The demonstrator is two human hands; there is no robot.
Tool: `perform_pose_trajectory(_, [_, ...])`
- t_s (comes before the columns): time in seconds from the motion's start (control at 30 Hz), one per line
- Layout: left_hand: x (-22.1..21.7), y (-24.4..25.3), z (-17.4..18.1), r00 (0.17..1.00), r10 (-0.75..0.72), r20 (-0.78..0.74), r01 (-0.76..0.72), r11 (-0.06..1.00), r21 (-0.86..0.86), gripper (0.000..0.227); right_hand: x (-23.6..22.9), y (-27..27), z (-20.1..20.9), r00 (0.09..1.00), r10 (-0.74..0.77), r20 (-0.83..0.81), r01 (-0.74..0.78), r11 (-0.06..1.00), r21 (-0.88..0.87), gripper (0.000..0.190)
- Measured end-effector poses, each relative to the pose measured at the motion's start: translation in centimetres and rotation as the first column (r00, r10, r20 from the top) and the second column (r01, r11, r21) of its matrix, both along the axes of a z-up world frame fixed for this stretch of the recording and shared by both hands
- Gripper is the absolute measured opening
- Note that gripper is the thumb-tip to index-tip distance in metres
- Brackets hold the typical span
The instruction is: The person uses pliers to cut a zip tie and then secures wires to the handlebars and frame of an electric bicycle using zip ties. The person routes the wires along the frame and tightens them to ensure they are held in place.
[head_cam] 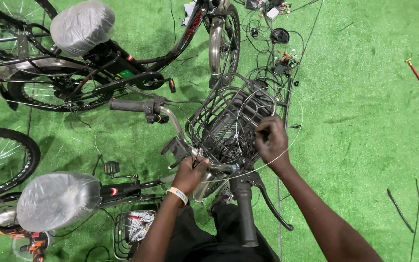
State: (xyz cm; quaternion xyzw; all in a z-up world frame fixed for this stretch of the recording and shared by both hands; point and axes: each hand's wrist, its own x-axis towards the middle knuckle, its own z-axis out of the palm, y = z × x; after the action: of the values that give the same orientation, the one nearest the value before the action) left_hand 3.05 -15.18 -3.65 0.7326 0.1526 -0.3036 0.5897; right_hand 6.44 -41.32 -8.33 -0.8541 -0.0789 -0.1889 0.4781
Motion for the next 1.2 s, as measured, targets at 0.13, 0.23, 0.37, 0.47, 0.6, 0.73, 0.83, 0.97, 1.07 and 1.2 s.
perform_pose_trajectory(0.13, [1.5,-0.2,0.3,0.995,0.102,0.008,-0.102,0.995,-0.018,0.02,0.4,4.1,4.8,0.793,-0.354,-0.496,0.609,0.494,0.621,0.032])
perform_pose_trajectory(0.23, [2.9,0.7,-0.8,0.978,0.16,0.136,-0.159,0.987,-0.018,0.019,0.6,2.8,2.0,0.74,-0.161,-0.653,0.671,0.113,0.733,0.021])
perform_pose_trajectory(0.37, [2.4,1.3,0.2,0.997,-0.063,0.044,0.054,0.979,0.194,0.018,1.0,-0.1,-5.0,0.691,0.285,-0.664,0.624,0.23,0.747,0.021])
perform_pose_trajectory(0.47, [1.1,1.6,-0.6,0.986,-0.166,-0.019,0.164,0.941,0.295,0.018,2.8,-0.6,-4.3,0.713,0.316,-0.626,0.313,0.655,0.687,0.024])
perform_pose_trajectory(0.6, [-0.3,2.1,-2.0,0.981,-0.122,-0.153,0.169,0.921,0.35,0.016,4.2,-0.3,-6.2,0.789,0.302,-0.535,0.022,0.856,0.516,0.029])
perform_pose_trajectory(0.73, [-0.9,2.6,-2.2,0.982,-0.089,-0.167,0.144,0.922,0.36,0.017,4.6,1.0,-12.5,0.835,0.259,-0.486,-0.011,0.89,0.456,0.034])
perform_pose_trajectory(0.83, [-1.3,2.5,-1.5,0.993,-0.081,-0.09,0.104,0.949,0.296,0.028,3.9,0.7,-15.7,0.868,0.205,-0.453,-0.012,0.92,0.393,0.042])
perform_pose_trajectory(0.97, [-1.2,2.2,-1.5,0.997,-0.035,-0.074,0.052,0.967,0.248,0.036,7.0,-0.9,-8.8,0.876,-0.005,-0.483,0.157,0.949,0.274,0.035])
perform_pose_trajectory(1.07, [-0.4,1.8,0.5,0.998,-0.051,-0.03,0.056,0.972,0.227,0.036,9.2,-5.3,-5.7,0.833,-0.344,-0.434,0.425,0.9,0.102,0.011])
perform_pose_trajectory(1.2, [0.7,0.0,2.9,0.999,-0.032,-0.041,0.036,0.996,0.084,0.033,9.6,-9.6,-2.2,0.719,-0.456,-0.525,0.639,0.731,0.241,0.011])
